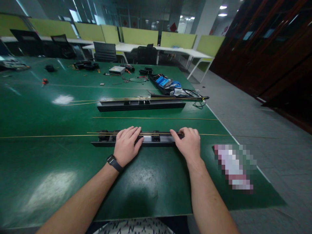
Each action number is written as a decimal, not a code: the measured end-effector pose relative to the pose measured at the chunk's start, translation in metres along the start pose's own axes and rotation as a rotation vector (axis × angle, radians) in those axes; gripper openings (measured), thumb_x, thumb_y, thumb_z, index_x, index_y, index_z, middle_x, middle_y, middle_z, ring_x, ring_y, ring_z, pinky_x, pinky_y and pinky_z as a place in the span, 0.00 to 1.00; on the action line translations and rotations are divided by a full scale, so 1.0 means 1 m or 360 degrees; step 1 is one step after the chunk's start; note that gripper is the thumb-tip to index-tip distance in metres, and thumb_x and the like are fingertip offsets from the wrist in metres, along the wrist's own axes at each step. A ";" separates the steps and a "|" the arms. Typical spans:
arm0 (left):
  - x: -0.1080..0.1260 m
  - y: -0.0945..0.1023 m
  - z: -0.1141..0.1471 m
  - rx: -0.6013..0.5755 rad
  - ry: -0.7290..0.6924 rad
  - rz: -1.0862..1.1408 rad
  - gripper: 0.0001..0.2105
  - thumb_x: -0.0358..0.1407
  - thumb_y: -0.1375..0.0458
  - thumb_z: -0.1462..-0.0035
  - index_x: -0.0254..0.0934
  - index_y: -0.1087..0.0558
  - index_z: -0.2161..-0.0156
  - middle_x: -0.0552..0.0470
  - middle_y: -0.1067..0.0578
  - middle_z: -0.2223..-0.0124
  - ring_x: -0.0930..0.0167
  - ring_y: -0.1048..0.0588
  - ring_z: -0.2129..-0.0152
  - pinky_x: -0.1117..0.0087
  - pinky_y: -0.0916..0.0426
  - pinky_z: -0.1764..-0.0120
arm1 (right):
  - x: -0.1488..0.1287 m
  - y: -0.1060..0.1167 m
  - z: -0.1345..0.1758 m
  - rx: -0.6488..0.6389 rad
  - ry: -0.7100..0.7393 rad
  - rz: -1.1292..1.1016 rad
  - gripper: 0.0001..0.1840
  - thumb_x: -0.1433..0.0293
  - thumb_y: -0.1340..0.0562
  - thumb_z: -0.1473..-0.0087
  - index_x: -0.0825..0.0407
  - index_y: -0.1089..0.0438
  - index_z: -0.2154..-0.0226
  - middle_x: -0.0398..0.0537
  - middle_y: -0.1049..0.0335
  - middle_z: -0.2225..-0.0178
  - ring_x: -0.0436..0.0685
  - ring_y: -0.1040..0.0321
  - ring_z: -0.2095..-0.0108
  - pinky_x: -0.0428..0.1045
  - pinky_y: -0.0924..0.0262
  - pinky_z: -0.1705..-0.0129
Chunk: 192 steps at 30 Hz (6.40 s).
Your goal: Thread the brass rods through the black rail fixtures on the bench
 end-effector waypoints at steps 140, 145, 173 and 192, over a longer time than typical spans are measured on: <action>0.000 0.001 0.000 0.0003 0.0007 0.0022 0.20 0.41 0.46 0.31 0.39 0.29 0.38 0.43 0.22 0.42 0.59 0.28 0.40 0.52 0.40 0.38 | 0.000 0.000 -0.001 -0.0044 0.0012 -0.0017 0.26 0.44 0.41 0.39 0.48 0.32 0.72 0.50 0.28 0.69 0.60 0.39 0.64 0.55 0.46 0.59; 0.000 0.001 0.000 -0.0012 0.0012 0.0005 0.20 0.42 0.46 0.31 0.39 0.29 0.38 0.43 0.22 0.42 0.59 0.28 0.41 0.52 0.40 0.39 | -0.005 -0.001 0.000 -0.0067 0.0102 -0.0014 0.26 0.44 0.42 0.38 0.48 0.32 0.74 0.50 0.28 0.70 0.60 0.40 0.64 0.55 0.46 0.57; 0.000 -0.001 0.001 -0.0009 0.0003 0.0003 0.20 0.42 0.47 0.31 0.39 0.29 0.38 0.43 0.22 0.42 0.59 0.28 0.40 0.52 0.40 0.38 | 0.011 -0.003 -0.003 -0.0052 0.0038 0.0155 0.30 0.42 0.45 0.38 0.48 0.31 0.76 0.51 0.29 0.71 0.60 0.41 0.65 0.55 0.48 0.60; 0.000 0.000 0.000 -0.0009 0.0011 0.0013 0.20 0.42 0.47 0.31 0.40 0.30 0.38 0.43 0.22 0.42 0.59 0.28 0.40 0.52 0.40 0.38 | 0.011 -0.005 -0.002 -0.0076 0.0046 0.0170 0.32 0.39 0.44 0.40 0.48 0.32 0.76 0.50 0.29 0.71 0.60 0.41 0.65 0.54 0.48 0.60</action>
Point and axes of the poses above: each hand's wrist, its own z-axis away from the middle knuckle, its own y-axis out of the back of the hand, x = y × z, the point moved 5 cm from there along -z, towards the middle knuckle
